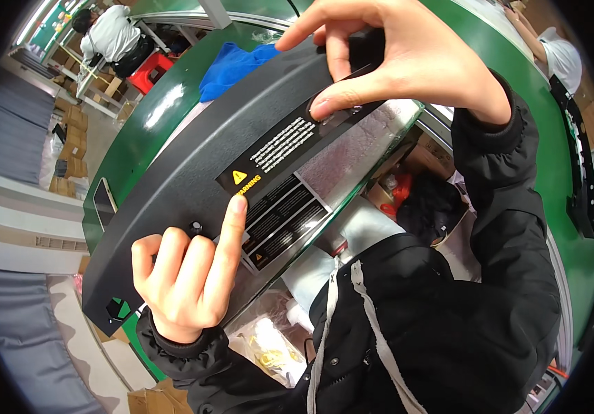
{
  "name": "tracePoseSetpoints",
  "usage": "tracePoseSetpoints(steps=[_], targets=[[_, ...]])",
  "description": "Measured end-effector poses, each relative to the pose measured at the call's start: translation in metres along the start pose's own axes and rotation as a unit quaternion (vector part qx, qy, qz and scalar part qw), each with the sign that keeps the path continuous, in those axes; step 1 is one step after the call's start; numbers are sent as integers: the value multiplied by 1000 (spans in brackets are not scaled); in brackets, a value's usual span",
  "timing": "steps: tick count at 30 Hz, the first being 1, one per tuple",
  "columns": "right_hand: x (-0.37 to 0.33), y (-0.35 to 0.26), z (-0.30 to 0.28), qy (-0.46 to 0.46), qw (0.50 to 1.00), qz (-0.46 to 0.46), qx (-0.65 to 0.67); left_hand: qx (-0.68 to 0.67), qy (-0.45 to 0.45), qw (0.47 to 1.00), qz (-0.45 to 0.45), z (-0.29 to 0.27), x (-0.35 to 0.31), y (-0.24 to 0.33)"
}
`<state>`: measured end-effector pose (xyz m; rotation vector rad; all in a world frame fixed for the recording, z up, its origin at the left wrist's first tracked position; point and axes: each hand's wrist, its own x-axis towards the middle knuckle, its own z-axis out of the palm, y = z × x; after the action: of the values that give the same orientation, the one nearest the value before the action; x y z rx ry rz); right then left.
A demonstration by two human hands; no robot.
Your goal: The person labels plastic covers by peeling warning stickers and protective film from sheets, applying them onto the plastic parts by hand, and moving the finished covers down the assembly line.
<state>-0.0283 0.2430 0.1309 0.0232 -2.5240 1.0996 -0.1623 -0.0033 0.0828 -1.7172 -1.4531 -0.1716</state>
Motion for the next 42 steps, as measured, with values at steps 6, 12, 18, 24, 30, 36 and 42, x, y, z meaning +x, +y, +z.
tracePoseSetpoints(steps=[6, 12, 18, 24, 30, 36, 42], targets=[[-1, 0, -4, 10, 986, -129, -101, 4, -14, 1000, -10, -1, 0, 1], [-2, -7, -6, -14, 1000, -17, -18, 4, -9, 1000, -5, -2, 2, 2], [-2, 5, -1, 35, 954, -219, -202, -34, -46, 998, -13, -7, 3, 2], [-2, 2, 0, 62, 899, -313, -299, -38, -49, 998, -13, -8, 3, 2], [-6, -28, -8, -17, 983, 10, -185, -17, -20, 1000, -7, -1, 2, 1], [-15, -8, -19, 9, 961, 106, -257, -6, 2, 1000, 5, 1, 0, 0], [-44, 6, 58, 348, 863, -205, -303, -16, -18, 1000, -4, -3, 1, 1]])
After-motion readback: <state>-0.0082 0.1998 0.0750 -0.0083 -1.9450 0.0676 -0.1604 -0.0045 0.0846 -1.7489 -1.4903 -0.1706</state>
